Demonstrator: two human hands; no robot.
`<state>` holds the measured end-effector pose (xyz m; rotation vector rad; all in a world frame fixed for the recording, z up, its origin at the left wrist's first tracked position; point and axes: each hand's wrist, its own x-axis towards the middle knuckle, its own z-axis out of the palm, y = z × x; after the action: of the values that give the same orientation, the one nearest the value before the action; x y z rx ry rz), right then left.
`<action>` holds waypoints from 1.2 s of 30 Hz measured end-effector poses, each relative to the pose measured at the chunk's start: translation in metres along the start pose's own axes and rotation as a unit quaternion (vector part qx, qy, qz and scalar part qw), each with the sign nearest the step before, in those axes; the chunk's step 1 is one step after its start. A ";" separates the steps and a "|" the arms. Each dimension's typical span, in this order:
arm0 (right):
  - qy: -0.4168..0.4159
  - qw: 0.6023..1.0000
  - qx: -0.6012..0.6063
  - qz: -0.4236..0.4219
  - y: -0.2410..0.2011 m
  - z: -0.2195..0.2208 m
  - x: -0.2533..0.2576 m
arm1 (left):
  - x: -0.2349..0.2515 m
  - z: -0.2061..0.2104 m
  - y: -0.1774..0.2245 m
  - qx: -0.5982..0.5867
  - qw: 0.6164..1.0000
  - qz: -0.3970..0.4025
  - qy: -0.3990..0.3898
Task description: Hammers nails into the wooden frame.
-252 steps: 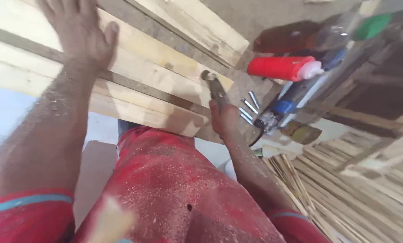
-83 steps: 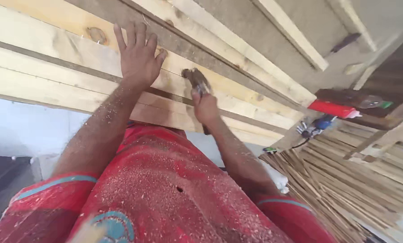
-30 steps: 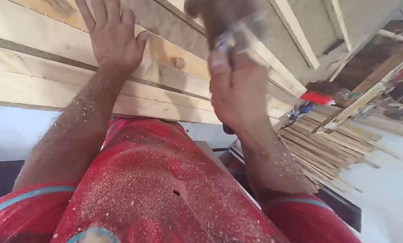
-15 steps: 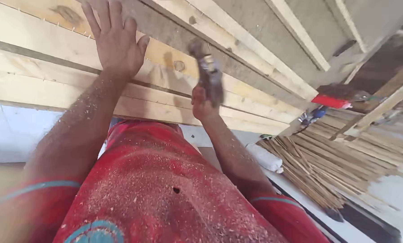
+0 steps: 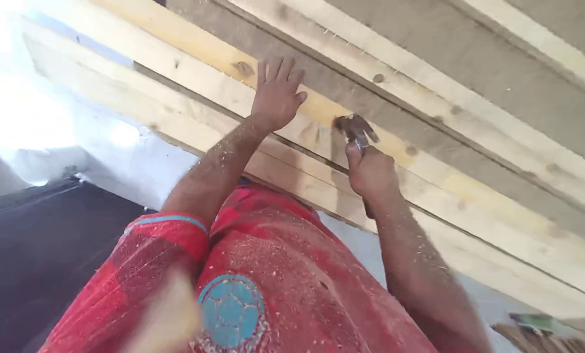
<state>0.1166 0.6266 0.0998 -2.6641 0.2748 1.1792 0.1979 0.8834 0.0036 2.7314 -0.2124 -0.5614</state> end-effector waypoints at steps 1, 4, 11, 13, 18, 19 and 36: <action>0.012 1.000 0.007 0.001 -0.002 -0.002 0.005 | 0.005 -0.013 -0.011 -0.016 1.000 0.020 0.001; 0.019 0.999 0.028 0.013 -0.009 0.002 0.001 | -0.007 -0.038 -0.069 -0.005 0.999 0.027 0.039; 0.008 0.997 0.060 0.051 -0.077 -0.011 -0.021 | -0.011 -0.096 -0.220 0.065 0.997 -0.008 0.039; 0.004 0.998 0.058 0.014 -0.135 -0.020 -0.029 | -0.007 -0.091 -0.229 0.065 0.997 0.010 0.047; 0.081 0.982 0.030 -0.170 -0.301 -0.055 -0.039 | -0.012 -0.090 -0.231 0.022 0.998 0.021 0.050; 0.123 0.970 0.023 -0.207 -0.322 -0.059 -0.038 | -0.012 -0.091 -0.232 0.014 0.999 0.019 0.045; 0.162 0.967 0.005 -0.197 -0.349 -0.031 -0.015 | -0.003 -0.085 -0.243 -0.050 0.997 0.045 0.035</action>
<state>0.2176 0.9541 0.1734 -2.7185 -0.1941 0.6212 0.2479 1.1353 -0.0094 2.6240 -0.2803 -0.4380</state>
